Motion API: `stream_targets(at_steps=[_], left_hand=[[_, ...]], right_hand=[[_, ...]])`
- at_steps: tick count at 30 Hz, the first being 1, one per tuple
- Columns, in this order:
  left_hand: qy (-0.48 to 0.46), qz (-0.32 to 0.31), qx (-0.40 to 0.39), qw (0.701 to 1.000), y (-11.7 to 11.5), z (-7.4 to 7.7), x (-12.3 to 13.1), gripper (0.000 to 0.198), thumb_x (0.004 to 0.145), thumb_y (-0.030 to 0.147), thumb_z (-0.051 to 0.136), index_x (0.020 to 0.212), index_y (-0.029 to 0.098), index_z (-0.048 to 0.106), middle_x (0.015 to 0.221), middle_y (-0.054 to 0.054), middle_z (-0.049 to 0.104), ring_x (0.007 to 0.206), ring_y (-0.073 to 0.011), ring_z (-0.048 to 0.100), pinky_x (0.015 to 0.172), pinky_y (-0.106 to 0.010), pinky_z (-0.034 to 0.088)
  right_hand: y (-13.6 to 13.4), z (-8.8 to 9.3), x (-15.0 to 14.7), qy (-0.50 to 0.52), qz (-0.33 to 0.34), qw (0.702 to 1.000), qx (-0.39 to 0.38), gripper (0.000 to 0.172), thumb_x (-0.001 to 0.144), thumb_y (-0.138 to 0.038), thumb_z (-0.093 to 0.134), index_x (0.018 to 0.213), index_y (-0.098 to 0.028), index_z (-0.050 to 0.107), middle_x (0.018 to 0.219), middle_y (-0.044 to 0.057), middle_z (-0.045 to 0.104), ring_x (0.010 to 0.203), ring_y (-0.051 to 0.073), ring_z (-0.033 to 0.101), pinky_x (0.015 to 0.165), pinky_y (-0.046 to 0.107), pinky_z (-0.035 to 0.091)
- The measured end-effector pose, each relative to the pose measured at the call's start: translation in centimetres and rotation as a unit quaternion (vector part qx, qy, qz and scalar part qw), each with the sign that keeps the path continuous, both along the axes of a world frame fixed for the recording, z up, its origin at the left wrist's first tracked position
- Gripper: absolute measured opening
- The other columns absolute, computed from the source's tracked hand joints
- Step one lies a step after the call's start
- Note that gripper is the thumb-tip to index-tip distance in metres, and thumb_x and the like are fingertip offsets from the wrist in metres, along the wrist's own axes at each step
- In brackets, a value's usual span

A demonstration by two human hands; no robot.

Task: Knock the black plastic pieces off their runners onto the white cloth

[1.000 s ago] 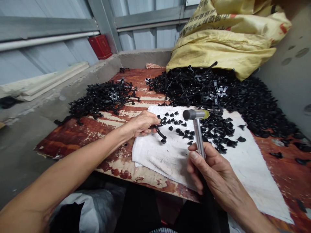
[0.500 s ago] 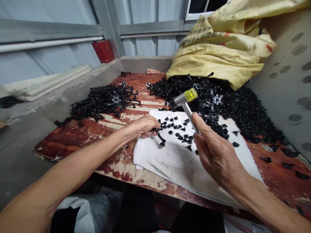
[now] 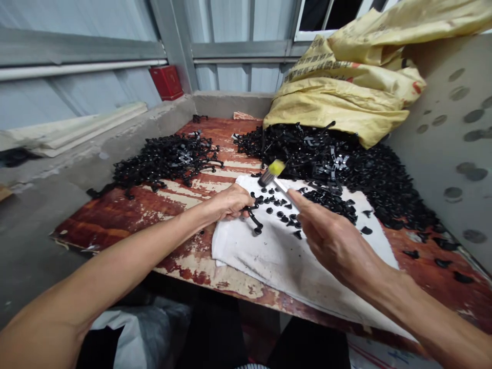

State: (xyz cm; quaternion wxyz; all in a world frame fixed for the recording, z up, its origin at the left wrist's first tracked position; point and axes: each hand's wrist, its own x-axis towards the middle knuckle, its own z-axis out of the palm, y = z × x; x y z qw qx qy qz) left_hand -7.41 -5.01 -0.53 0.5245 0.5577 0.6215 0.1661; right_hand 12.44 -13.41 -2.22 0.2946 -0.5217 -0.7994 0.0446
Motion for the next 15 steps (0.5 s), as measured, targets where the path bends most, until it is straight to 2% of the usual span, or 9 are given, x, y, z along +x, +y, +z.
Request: stream_targets(at_steps=[2, 6, 9, 12, 15], left_hand=[[0.008, -0.003, -0.001, 1.000, -0.1, 0.0, 0.0, 0.028, 0.083, 0.014, 0.056, 0.057, 0.016, 0.048, 0.040, 0.002, 0.050, 0.025, -0.0038, 0.029, 0.034, -0.020, 0.014], [0.015, -0.012, 0.003, 1.000, -0.1, 0.0, 0.0, 0.028, 0.085, 0.014, 0.053, 0.058, 0.017, 0.045, 0.040, 0.003, 0.050, 0.025, -0.0041, 0.029, 0.034, -0.020, 0.015], [0.006, -0.022, 0.014, 1.000, 0.0, -0.4, -0.4, 0.025, 0.086, 0.016, 0.052, 0.061, 0.017, 0.047, 0.042, 0.003, 0.051, 0.026, -0.0043, 0.030, 0.034, -0.019, 0.016], [0.007, -0.029, 0.035, 0.999, 0.0, -0.8, -1.0, 0.024, 0.086, 0.016, 0.051, 0.062, 0.017, 0.048, 0.043, 0.004, 0.051, 0.027, -0.0042, 0.031, 0.035, -0.019, 0.017], [-0.014, -0.071, 0.079, 0.994, -0.8, -0.7, -1.4, 0.022, 0.086, 0.020, 0.050, 0.064, 0.017, 0.049, 0.045, 0.005, 0.050, 0.031, -0.0045, 0.032, 0.036, -0.019, 0.017]], right_hand=[[0.0, 0.1, -0.1, 0.019, -0.011, 1.000, 0.004, 0.057, 0.085, -0.016, 0.042, 0.141, -0.022, 0.052, 0.077, 0.009, 0.063, 0.056, 0.021, 0.056, 0.053, 0.034, 0.047], [0.4, -0.2, -0.1, -0.013, 0.016, 0.998, -0.056, 0.058, 0.079, -0.013, 0.045, 0.135, -0.023, 0.057, 0.069, 0.005, 0.061, 0.047, 0.018, 0.049, 0.049, 0.031, 0.041], [0.8, -0.3, -0.1, 0.047, 0.010, 0.995, -0.090, 0.057, 0.077, -0.015, 0.045, 0.133, -0.022, 0.056, 0.067, 0.002, 0.058, 0.050, 0.017, 0.046, 0.052, 0.030, 0.037], [1.0, 0.4, -0.1, 0.107, -0.002, 0.987, -0.118, 0.038, 0.078, -0.020, 0.049, 0.113, -0.019, 0.064, 0.053, -0.004, 0.045, 0.045, 0.014, 0.037, 0.048, 0.028, 0.031], [1.0, 1.4, -0.3, 0.176, -0.016, 0.973, -0.146, 0.020, 0.085, -0.032, 0.047, 0.092, -0.019, 0.061, 0.050, -0.007, 0.038, 0.040, 0.012, 0.034, 0.042, 0.026, 0.029]])
